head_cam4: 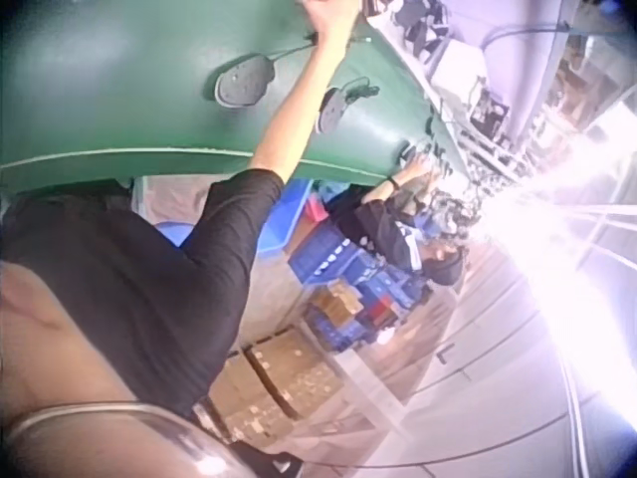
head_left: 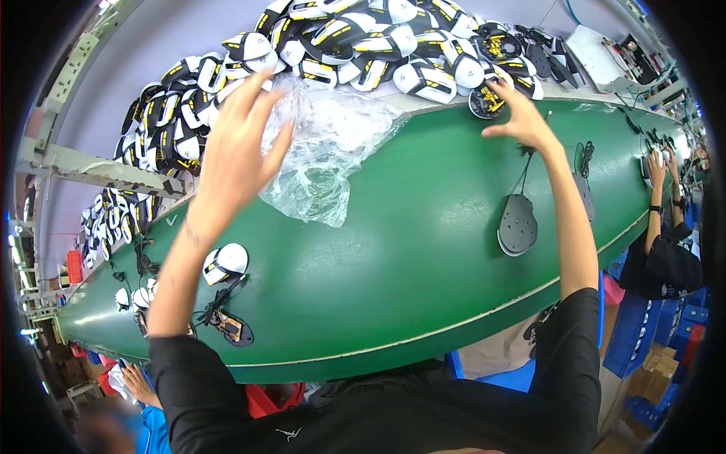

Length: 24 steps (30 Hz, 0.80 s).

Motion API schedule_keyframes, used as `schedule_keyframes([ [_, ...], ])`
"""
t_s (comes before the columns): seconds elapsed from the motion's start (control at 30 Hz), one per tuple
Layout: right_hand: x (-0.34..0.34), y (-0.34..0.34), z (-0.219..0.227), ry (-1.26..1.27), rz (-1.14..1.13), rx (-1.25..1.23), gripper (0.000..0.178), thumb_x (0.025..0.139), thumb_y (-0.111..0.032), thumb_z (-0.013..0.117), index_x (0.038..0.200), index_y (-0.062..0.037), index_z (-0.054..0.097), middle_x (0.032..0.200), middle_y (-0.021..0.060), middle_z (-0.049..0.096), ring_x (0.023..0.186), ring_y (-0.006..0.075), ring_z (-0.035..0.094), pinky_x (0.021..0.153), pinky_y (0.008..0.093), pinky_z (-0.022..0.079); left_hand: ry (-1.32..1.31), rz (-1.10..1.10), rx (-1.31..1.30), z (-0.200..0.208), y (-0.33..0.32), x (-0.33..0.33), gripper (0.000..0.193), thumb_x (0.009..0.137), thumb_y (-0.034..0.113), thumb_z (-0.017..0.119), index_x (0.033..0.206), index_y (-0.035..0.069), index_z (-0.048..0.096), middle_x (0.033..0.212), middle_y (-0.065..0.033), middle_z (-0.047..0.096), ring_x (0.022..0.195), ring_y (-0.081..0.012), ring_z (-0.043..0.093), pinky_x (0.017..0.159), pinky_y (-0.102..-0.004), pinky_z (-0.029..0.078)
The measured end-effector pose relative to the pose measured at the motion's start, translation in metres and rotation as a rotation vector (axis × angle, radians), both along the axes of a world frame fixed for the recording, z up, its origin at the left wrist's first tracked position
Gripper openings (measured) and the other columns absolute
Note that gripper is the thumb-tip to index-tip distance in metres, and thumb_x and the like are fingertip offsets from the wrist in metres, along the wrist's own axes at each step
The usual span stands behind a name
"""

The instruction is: The person assembles computer mice by hand, fitting circuit boards and electronic components into mouse shells.

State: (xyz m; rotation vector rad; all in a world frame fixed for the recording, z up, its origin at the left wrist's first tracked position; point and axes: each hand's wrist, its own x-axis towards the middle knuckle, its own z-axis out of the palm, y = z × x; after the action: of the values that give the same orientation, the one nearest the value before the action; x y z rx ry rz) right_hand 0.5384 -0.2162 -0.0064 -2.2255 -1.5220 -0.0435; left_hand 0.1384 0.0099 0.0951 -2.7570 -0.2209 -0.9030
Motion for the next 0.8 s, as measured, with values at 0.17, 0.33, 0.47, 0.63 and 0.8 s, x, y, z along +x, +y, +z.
schedule_keyframes([
  [0.17,-0.014,0.017,-0.043,-0.050,-0.210,0.121,0.083,0.073,-0.041,0.077,0.142,-0.0071,0.044,0.150,0.0204,0.036,0.130,0.0386,0.046,0.107,0.0433,0.040,0.018,0.229,-0.374,-0.050,-0.081,-0.103,0.034,0.083,0.005,0.068,0.115,0.002,0.059,0.139,-0.0197,0.047,0.128,-0.0373,0.046,0.106,-0.0438,0.038],
  [0.33,-0.032,0.011,-0.029,-0.103,-0.220,0.161,0.060,0.078,-0.037,0.072,0.127,-0.0049,0.059,0.133,0.0178,0.056,0.119,0.0330,0.057,0.102,0.0393,0.044,-0.087,0.528,-0.631,-0.099,-0.160,-0.193,0.026,0.084,0.002,0.064,0.110,-0.001,0.061,0.134,-0.0189,0.051,0.124,-0.0370,0.049,0.105,-0.0447,0.038],
  [0.47,-0.034,0.005,-0.007,0.079,-0.306,0.168,0.063,0.078,-0.044,0.072,0.127,-0.0055,0.060,0.122,0.0175,0.064,0.113,0.0330,0.061,0.099,0.0387,0.045,-0.179,0.725,-0.645,-0.143,-0.212,-0.232,0.025,0.085,0.001,0.060,0.110,-0.002,0.059,0.134,-0.0198,0.051,0.125,-0.0376,0.047,0.106,-0.0458,0.036],
  [0.63,-0.015,0.049,0.001,0.116,-0.290,0.460,0.067,0.079,-0.051,0.071,0.126,-0.0041,0.061,0.122,0.0201,0.063,0.115,0.0325,0.060,0.099,0.0380,0.044,-0.154,0.626,-0.602,-0.183,-0.231,-0.214,0.031,0.083,-0.003,0.058,0.114,0.000,0.057,0.132,-0.0196,0.052,0.126,-0.0378,0.047,0.105,-0.0462,0.036],
  [0.8,0.060,0.106,0.041,-0.166,-0.522,0.334,0.068,0.084,-0.059,0.059,0.129,-0.0078,0.059,0.127,0.0171,0.061,0.115,0.0357,0.059,0.097,0.0427,0.046,-0.151,0.654,-0.700,-0.181,-0.229,-0.212,0.031,0.080,-0.003,0.058,0.111,0.000,0.057,0.130,-0.0195,0.054,0.121,-0.0386,0.049,0.103,-0.0472,0.037],
])
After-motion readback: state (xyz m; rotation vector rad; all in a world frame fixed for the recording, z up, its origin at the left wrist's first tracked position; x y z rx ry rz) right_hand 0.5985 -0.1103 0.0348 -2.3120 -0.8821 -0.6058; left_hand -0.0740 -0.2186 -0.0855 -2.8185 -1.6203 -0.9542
